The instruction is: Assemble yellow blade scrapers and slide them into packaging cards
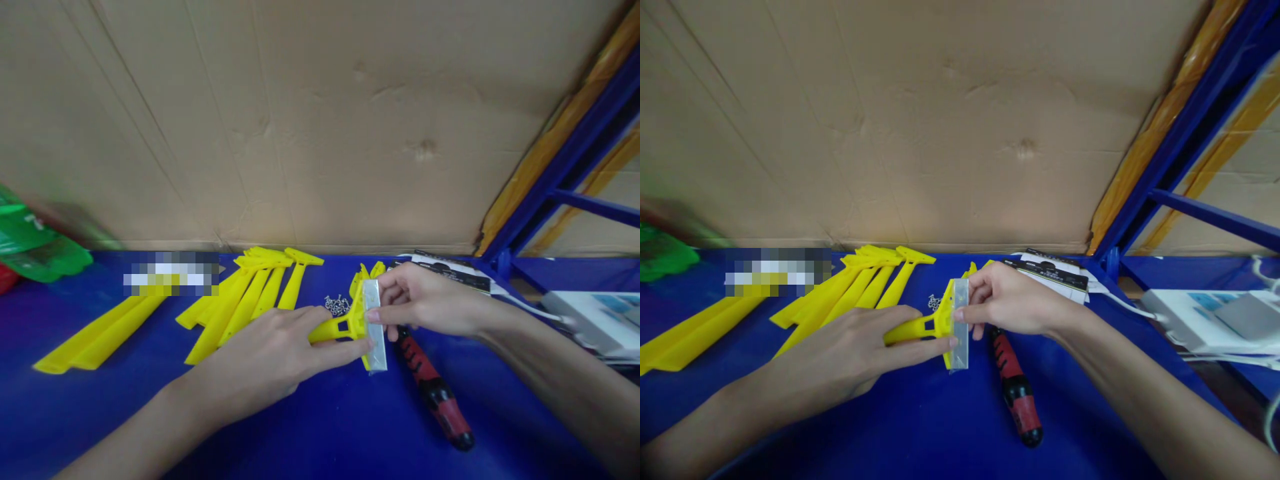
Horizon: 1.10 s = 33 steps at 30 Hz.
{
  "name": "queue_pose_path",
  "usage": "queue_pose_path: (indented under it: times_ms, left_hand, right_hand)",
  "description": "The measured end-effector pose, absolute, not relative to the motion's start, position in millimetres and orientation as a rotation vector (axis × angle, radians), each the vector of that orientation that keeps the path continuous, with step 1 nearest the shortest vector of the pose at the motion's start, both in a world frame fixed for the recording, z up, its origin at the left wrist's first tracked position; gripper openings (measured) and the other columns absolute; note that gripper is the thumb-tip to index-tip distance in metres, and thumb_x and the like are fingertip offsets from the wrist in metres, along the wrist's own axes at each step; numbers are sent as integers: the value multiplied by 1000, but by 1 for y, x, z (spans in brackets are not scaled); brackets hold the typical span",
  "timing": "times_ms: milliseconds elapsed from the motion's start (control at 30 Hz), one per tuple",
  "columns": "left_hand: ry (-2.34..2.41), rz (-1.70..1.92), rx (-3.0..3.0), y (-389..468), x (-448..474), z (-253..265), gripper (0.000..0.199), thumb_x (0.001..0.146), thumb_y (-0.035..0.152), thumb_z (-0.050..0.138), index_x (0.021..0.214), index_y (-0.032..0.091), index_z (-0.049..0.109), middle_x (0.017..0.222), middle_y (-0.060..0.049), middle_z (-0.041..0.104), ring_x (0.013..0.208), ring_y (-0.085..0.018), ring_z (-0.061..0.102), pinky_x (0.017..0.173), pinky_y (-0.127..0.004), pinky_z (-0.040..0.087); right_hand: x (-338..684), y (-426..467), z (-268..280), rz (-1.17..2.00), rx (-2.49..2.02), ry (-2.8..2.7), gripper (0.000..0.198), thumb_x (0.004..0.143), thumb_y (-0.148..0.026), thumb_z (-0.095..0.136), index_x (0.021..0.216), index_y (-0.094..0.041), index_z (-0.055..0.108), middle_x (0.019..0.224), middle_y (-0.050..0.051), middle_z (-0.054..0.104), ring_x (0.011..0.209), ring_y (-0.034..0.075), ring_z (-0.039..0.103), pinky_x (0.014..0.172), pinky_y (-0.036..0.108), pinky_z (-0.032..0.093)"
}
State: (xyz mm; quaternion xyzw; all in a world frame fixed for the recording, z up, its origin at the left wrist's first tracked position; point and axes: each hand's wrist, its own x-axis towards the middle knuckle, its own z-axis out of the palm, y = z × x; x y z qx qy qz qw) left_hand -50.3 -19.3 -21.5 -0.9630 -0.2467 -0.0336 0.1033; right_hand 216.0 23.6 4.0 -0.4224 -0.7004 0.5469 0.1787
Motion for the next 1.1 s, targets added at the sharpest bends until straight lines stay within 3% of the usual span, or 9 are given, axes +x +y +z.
queue_pose_path:
  times_ms: [133,333,433,533,700,833,1100]
  left_hand:
    - [-745,-31,-2901,-27,-53,-33,91,91,-6,40,162,49,26,108,-4,59,74,-21,63,63,-33,54]
    - [-831,49,-3040,-33,-49,-40,80,94,-3,51,153,50,43,97,0,55,70,-17,54,66,-28,48]
    - [-829,43,-3042,-34,-51,-42,88,90,-7,50,155,52,39,112,-3,55,76,-17,57,66,-27,48]
    - [-792,54,-3056,-34,-50,-44,93,87,-9,49,156,51,37,119,-5,53,83,-20,61,68,-30,49]
    - [-738,10,-3100,-32,-46,-42,78,92,-5,50,151,47,48,108,-4,54,95,-25,60,84,-38,53]
    - [-780,-1,-3097,-31,-50,-47,84,93,-7,49,154,50,44,125,-7,56,109,-27,61,91,-39,52]
    - [-829,111,-3076,-28,-51,-49,78,98,-3,48,152,53,45,126,-6,56,106,-27,62,89,-40,53]
  right_hand:
    - [215,22,-3,1516,-1316,-2081,34,71,-46,88,74,-18,69,61,-3,66,51,12,56,51,25,42]
    - [210,19,-16,632,-1463,-2414,58,57,-51,98,93,-21,63,79,-2,66,69,18,59,60,29,38]
    - [204,15,-14,438,-1420,-2531,56,58,-52,99,87,-22,61,88,1,65,81,22,59,67,31,38]
    - [201,12,-13,409,-1461,-2563,56,56,-49,100,89,-22,63,96,3,65,85,24,60,68,32,39]
    - [204,14,-19,399,-1411,-2573,60,54,-58,99,87,-22,65,95,4,63,84,24,60,66,31,38]
    - [210,17,-21,339,-1313,-2595,56,57,-58,98,83,-21,66,92,3,63,84,24,60,68,32,40]
    - [218,12,-24,368,-1083,-2646,46,66,-52,96,92,-20,77,98,5,64,93,25,62,77,33,46]
